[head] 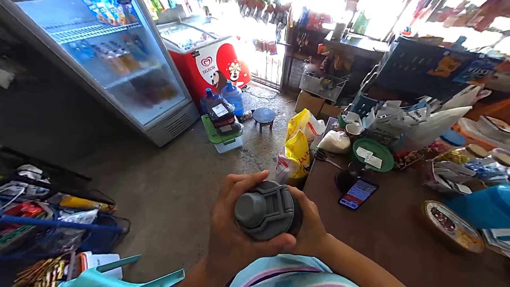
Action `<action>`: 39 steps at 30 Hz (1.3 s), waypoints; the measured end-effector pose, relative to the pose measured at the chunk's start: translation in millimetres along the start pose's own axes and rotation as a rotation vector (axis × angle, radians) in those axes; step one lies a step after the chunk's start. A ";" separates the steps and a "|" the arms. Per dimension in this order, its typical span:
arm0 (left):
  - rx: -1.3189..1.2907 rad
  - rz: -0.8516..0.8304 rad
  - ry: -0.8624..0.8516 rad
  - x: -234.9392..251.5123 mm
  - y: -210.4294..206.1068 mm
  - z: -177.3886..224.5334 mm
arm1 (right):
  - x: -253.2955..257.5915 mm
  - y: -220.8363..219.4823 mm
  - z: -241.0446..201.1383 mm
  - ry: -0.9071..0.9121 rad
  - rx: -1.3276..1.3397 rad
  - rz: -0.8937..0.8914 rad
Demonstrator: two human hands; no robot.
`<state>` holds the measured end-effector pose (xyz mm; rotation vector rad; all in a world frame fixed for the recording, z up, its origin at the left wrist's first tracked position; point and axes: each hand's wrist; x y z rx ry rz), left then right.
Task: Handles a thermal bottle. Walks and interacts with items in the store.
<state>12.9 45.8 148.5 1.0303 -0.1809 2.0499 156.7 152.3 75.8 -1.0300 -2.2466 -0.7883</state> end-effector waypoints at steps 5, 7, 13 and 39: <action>0.106 -0.100 0.049 0.2 2.6 0.4 | -8.8 3.9 6.2 -0.037 -0.081 0.026; 0.049 -0.143 0.076 -1.5 1.7 1.7 | -10.0 6.0 8.9 -0.041 -0.105 0.035; -0.127 -0.194 0.028 -4.4 -14.5 7.4 | -10.5 10.4 13.6 -0.017 -0.164 0.036; -0.663 0.008 0.030 -13.2 -1.5 -20.0 | -5.2 5.6 8.0 0.133 -0.022 0.004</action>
Point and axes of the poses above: each hand's wrist, its own x-axis towards the middle knuckle, its own y-axis out of the back of the hand, z = x × y, and after that the axes turned 2 degrees about -y, right-handed
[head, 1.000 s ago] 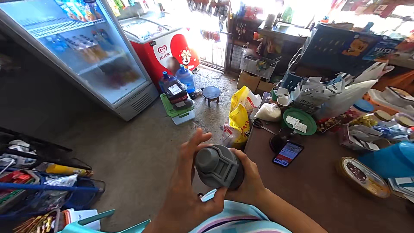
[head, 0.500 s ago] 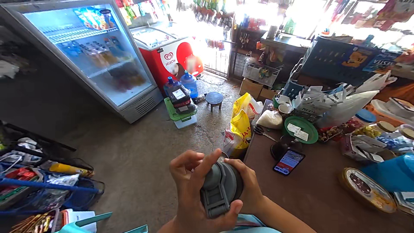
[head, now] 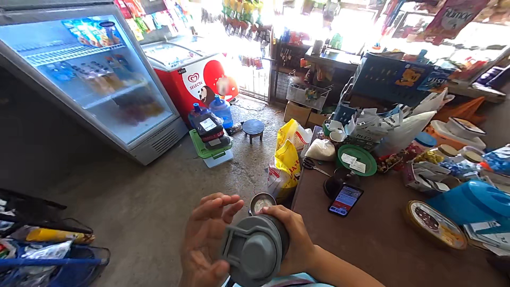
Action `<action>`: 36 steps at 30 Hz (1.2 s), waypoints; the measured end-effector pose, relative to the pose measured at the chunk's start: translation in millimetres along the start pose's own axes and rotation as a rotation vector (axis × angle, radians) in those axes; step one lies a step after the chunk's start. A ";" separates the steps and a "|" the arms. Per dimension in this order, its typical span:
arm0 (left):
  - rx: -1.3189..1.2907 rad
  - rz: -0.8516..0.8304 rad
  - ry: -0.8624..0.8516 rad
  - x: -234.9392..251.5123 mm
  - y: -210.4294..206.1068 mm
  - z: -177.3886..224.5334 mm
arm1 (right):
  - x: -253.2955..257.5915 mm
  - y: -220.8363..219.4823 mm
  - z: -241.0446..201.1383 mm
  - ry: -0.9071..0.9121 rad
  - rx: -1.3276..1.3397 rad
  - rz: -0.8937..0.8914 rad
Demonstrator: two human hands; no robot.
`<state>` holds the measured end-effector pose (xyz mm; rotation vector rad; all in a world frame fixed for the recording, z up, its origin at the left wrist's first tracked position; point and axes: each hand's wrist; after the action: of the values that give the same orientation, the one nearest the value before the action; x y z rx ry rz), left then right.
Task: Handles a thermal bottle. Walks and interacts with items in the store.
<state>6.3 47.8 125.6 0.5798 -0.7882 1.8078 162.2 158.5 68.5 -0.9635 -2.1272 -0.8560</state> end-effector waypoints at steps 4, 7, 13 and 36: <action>0.094 -0.089 0.014 9.0 16.4 4.8 | 0.0 -0.5 1.0 -0.007 0.008 0.006; 0.170 -0.165 0.091 22.1 26.4 15.3 | -1.7 0.2 2.0 -0.021 0.003 0.008; 0.453 -0.328 0.112 41.2 26.4 35.2 | -4.5 -1.5 4.2 -0.015 -0.043 0.002; 0.979 -0.151 -0.295 5.9 -38.7 33.4 | 5.5 -11.9 -0.1 0.035 -0.188 0.077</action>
<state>41.3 36.3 161.5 1.5112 0.0295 1.9143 149.8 154.3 69.3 -1.1099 -1.9929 -1.0399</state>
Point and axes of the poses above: each hand's wrist, its own x-axis towards the middle knuckle, its own y-axis out of the back of the hand, z = x × y, and after that the axes turned 2 degrees about -y, right-handed
